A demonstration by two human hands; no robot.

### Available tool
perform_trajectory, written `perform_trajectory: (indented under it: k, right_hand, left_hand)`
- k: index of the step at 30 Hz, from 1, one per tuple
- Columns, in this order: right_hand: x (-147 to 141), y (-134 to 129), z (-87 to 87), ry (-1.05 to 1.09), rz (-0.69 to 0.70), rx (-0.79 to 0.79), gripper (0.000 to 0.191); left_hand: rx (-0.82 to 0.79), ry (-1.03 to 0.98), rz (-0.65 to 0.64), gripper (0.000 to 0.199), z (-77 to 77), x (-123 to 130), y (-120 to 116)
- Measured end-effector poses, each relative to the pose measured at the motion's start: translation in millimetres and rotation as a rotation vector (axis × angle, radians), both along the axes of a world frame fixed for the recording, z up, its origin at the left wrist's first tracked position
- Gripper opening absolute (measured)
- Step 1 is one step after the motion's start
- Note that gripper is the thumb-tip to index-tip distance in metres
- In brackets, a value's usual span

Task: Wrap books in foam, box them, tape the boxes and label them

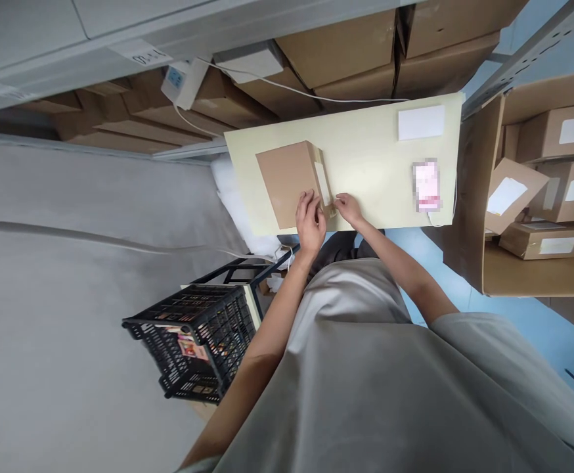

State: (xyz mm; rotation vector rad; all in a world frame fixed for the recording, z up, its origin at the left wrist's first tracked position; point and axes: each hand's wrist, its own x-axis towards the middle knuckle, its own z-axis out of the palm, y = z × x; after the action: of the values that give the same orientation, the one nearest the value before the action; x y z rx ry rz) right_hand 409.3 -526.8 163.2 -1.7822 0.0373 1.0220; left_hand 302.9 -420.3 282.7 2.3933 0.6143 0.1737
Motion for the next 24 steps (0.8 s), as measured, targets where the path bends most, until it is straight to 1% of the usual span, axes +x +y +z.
perform_trajectory:
  k: [3, 9, 15, 18, 21, 24]
  right_hand:
    - [-1.3, 7.1, -2.9, 0.015, -0.024, 0.017, 0.028]
    - [-2.4, 11.3, -1.2, 0.009, -0.043, 0.055, 0.011]
    - [0.4, 8.9, 4.8, -0.013, -0.042, 0.057, 0.012]
    - [-0.2, 0.6, 7.8, -0.059, -0.086, 0.064, 0.011]
    - [-2.8, -8.2, 10.2, -0.124, -0.144, 0.152, 0.011]
    - [-7.1, -12.9, 11.8, -0.130, -0.204, 0.247, 0.016]
  left_hand:
    - [0.011, 0.017, 0.010, 0.050, -0.4, 0.4, -0.8]
    - [-0.003, 0.004, 0.028, 0.052, -3.4, 0.6, -2.3]
    - [-0.060, -0.005, 0.016, 0.060, -5.8, -3.3, -4.4]
    - [-0.066, -0.012, 0.006, 0.061, -7.6, -5.1, -5.0]
    - [-0.070, -0.014, 0.005, 0.062, -9.4, -6.0, -4.3]
    - [-0.068, -0.011, 0.002, 0.062, -9.7, -6.4, -2.9]
